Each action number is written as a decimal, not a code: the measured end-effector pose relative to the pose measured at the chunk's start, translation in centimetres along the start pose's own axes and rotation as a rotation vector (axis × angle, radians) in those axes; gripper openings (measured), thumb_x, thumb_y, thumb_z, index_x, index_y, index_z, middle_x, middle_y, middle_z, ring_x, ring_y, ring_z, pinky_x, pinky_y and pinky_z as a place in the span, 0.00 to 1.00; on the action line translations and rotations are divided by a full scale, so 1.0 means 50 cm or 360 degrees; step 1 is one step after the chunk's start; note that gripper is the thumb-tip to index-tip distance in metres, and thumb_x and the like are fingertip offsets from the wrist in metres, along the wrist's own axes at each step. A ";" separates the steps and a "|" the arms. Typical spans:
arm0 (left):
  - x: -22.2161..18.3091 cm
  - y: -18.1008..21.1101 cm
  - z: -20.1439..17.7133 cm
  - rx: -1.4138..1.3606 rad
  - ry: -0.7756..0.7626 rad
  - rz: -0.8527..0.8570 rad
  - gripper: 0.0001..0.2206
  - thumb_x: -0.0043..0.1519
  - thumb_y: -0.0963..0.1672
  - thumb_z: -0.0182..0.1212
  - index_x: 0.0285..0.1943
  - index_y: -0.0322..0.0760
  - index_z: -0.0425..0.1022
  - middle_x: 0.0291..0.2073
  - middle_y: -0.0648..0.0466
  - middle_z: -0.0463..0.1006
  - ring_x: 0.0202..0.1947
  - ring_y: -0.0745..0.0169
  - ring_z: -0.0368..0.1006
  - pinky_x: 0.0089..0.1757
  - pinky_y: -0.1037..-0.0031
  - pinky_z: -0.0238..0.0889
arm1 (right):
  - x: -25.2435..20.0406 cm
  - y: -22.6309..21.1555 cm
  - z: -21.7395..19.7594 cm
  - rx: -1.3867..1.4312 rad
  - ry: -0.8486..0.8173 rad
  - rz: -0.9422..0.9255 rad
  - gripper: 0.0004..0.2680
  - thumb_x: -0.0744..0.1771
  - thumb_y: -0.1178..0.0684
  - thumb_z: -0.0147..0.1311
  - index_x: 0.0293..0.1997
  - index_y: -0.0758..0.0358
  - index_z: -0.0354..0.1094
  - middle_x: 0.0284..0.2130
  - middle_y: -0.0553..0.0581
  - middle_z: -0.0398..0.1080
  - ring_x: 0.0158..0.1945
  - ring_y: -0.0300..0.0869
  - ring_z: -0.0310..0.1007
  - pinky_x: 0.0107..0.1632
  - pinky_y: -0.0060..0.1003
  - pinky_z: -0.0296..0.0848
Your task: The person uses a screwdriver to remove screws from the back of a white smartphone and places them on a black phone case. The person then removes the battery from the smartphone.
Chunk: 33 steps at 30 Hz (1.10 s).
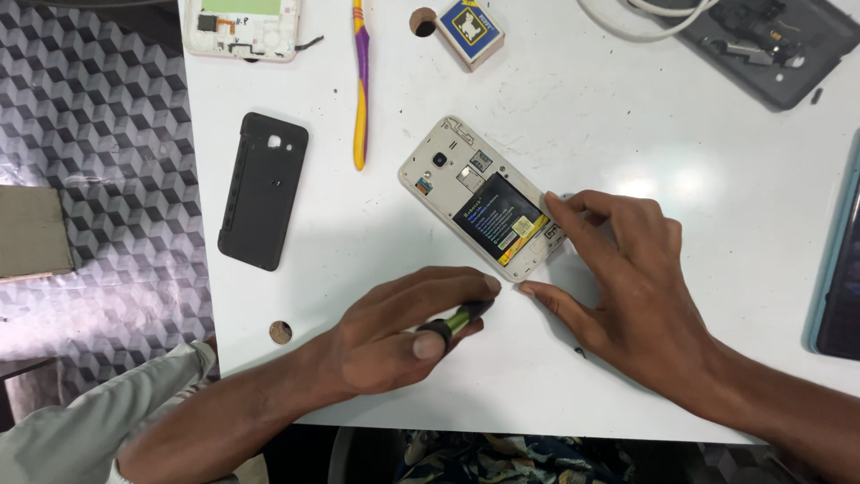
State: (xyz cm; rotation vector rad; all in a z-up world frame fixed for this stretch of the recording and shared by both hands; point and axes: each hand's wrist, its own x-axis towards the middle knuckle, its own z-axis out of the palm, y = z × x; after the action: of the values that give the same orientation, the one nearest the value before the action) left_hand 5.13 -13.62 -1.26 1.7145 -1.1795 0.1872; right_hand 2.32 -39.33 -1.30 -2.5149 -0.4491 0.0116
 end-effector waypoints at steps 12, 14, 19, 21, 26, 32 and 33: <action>0.017 0.010 0.025 0.0056 -0.0027 -0.0085 0.22 0.75 0.34 0.59 0.69 0.43 0.51 0.59 0.38 0.72 0.57 0.40 0.79 0.49 0.64 0.83 | -0.005 0.006 -0.004 0.0009 0.0022 -0.0066 0.30 0.61 0.45 0.66 0.68 0.69 0.60 0.57 0.67 0.61 0.54 0.51 0.60 0.50 0.51 0.57; 0.021 0.006 0.032 0.0002 0.0023 -0.0168 0.27 0.70 0.32 0.63 0.69 0.47 0.53 0.58 0.40 0.74 0.53 0.43 0.80 0.47 0.65 0.84 | -0.004 0.009 -0.003 -0.0003 0.0025 -0.0089 0.30 0.61 0.44 0.66 0.68 0.70 0.59 0.57 0.67 0.61 0.54 0.51 0.61 0.49 0.52 0.57; 0.008 0.002 0.024 -0.0124 -0.0010 -0.0082 0.23 0.72 0.35 0.59 0.68 0.44 0.50 0.59 0.36 0.71 0.56 0.38 0.78 0.49 0.61 0.84 | -0.005 0.011 0.003 -0.0027 0.0038 -0.0087 0.30 0.61 0.43 0.66 0.67 0.68 0.59 0.57 0.67 0.61 0.54 0.53 0.60 0.50 0.50 0.58; 0.007 0.000 0.017 -0.0154 -0.0184 -0.0144 0.21 0.71 0.38 0.56 0.68 0.42 0.52 0.59 0.32 0.71 0.57 0.33 0.78 0.49 0.59 0.85 | -0.003 0.008 -0.001 -0.0017 0.0040 -0.0083 0.30 0.61 0.44 0.66 0.68 0.68 0.59 0.57 0.66 0.62 0.54 0.51 0.61 0.49 0.50 0.57; -0.005 -0.006 0.022 -0.0102 -0.0166 -0.0093 0.18 0.74 0.39 0.54 0.68 0.44 0.50 0.59 0.31 0.69 0.59 0.32 0.76 0.51 0.57 0.80 | -0.003 0.007 -0.001 -0.0024 0.0031 -0.0088 0.30 0.61 0.44 0.66 0.68 0.69 0.59 0.56 0.67 0.62 0.54 0.50 0.62 0.49 0.50 0.57; -0.011 -0.014 0.029 0.0027 -0.0164 -0.0067 0.18 0.77 0.38 0.55 0.67 0.48 0.50 0.61 0.33 0.70 0.61 0.36 0.77 0.53 0.60 0.79 | -0.003 0.009 0.000 -0.0048 0.0026 -0.0089 0.30 0.61 0.43 0.66 0.68 0.69 0.59 0.56 0.67 0.62 0.53 0.50 0.62 0.48 0.50 0.56; -0.010 -0.015 0.030 0.0027 -0.0163 -0.0073 0.18 0.78 0.38 0.55 0.67 0.48 0.50 0.61 0.34 0.70 0.61 0.36 0.77 0.52 0.60 0.78 | -0.003 0.009 0.001 -0.0052 0.0024 -0.0088 0.30 0.61 0.43 0.66 0.67 0.70 0.60 0.56 0.67 0.62 0.53 0.50 0.62 0.48 0.50 0.56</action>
State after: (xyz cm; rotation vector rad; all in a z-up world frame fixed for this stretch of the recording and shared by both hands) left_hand 4.88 -14.45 -2.77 1.7819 -1.2149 0.0824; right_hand 2.31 -39.73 -1.61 -2.5318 -0.5163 -0.0365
